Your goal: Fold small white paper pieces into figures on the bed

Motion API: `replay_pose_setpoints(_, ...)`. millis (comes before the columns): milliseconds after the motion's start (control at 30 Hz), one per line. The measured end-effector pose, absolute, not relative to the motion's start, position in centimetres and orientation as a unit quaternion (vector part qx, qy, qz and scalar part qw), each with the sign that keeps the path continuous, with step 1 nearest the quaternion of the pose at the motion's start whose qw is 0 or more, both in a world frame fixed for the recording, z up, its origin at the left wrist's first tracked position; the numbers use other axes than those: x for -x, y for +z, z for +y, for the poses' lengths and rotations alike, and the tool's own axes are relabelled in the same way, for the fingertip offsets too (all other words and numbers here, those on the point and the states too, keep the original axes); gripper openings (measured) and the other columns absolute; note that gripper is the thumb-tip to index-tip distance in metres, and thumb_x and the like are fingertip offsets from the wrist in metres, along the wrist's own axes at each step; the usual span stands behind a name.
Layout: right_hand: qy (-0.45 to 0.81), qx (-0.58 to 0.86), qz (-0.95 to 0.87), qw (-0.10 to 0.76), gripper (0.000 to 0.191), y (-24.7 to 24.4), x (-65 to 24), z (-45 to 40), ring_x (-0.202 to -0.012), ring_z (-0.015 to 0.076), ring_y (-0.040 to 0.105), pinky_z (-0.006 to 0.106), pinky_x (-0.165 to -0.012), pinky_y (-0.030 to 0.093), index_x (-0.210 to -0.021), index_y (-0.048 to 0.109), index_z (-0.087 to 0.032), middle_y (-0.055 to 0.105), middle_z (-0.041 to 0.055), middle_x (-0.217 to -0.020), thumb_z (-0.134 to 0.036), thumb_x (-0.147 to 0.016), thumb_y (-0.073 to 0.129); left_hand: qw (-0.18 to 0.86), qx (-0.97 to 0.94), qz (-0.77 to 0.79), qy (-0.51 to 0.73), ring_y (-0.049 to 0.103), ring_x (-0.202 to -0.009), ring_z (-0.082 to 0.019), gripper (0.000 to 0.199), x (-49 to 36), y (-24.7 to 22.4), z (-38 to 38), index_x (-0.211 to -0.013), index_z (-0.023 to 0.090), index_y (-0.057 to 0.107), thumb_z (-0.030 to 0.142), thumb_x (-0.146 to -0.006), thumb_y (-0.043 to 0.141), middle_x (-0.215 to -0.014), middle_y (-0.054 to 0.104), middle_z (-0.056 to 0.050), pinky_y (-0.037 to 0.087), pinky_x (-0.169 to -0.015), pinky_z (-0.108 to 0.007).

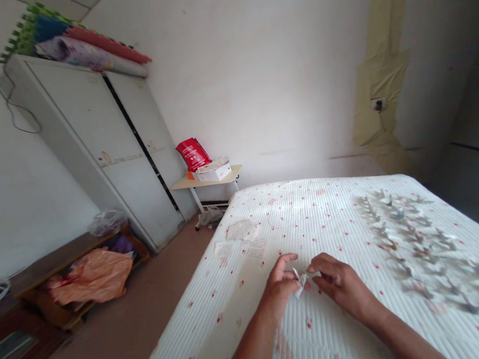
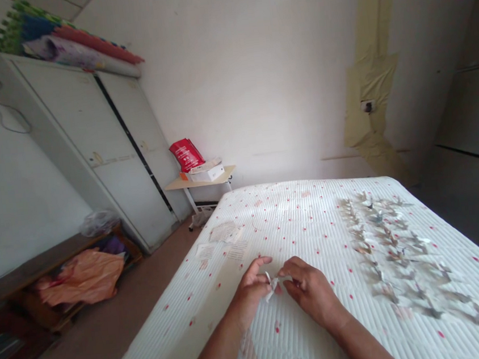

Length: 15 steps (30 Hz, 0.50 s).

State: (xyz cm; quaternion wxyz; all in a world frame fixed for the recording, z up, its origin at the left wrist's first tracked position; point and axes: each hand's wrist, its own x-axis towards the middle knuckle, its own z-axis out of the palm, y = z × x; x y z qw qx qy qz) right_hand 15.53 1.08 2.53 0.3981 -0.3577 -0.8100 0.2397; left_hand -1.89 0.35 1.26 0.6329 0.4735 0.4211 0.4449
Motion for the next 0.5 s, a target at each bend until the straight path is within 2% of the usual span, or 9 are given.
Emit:
replay_pose_setpoints(133, 0.221, 0.366, -0.812, 0.398, 0.014, 2.65, -15.77, 0.85, -0.059, 0.0109, 0.054, 0.023, -0.056, 0.045, -0.087, 0.060, -0.020, 0.058, 0.0031, -0.083, -0.017, -0.081, 0.048, 0.622, -0.474, 0.420, 0.462, 0.052, -0.056, -0.011, 0.058, 1.80, 1.26, 0.33, -0.115, 0.017, 0.043, 0.020, -0.059, 0.058, -0.063, 0.064, 0.001, 0.034, -0.058, -0.022)
replay_pose_setpoints(233, 0.164, 0.368, -0.831, 0.383, 0.014, 2.66, -15.72, 0.75, -0.065, 0.0120, 0.057, 0.023, -0.060, 0.046, -0.086, 0.061, -0.020, 0.058, 0.0036, -0.085, -0.020, -0.084, 0.047, 0.615, -0.475, 0.413, 0.476, 0.053, -0.055, -0.011, 0.049, 1.74, 1.01, 0.31, -0.106, 0.017, 0.045, 0.018, -0.058, 0.057, -0.065, 0.064, 0.000, 0.034, -0.057, -0.022)
replay_pose_setpoints(333, 0.096, 0.374, -0.851, 0.356, 0.019, 2.64, -15.44, 0.71, -0.070, 0.0132, 0.057, 0.024, -0.064, 0.046, -0.081, 0.061, -0.020, 0.058, 0.0037, -0.082, -0.022, -0.088, 0.043, 0.618, -0.475, 0.403, 0.479, 0.052, -0.054, -0.011, 0.041, 1.63, 0.79, 0.28, -0.096, 0.017, 0.047, 0.018, -0.057, 0.059, -0.063, 0.061, 0.001, 0.034, -0.056, -0.022)
replay_pose_setpoints(500, 0.062, 0.402, -0.849, 0.338, 0.025, 2.48, -14.86, 0.56, -0.063, 0.0123, 0.055, 0.024, -0.060, 0.043, -0.069, 0.056, -0.019, 0.054, 0.0017, -0.071, -0.023, -0.089, 0.041, 0.604, -0.489, 0.411, 0.476, 0.046, -0.049, -0.008, 0.025, 1.25, 0.78, 0.14, -0.081, 0.016, 0.052, 0.018, -0.058, 0.060, -0.055, 0.054, 0.004, 0.032, -0.053, -0.020)
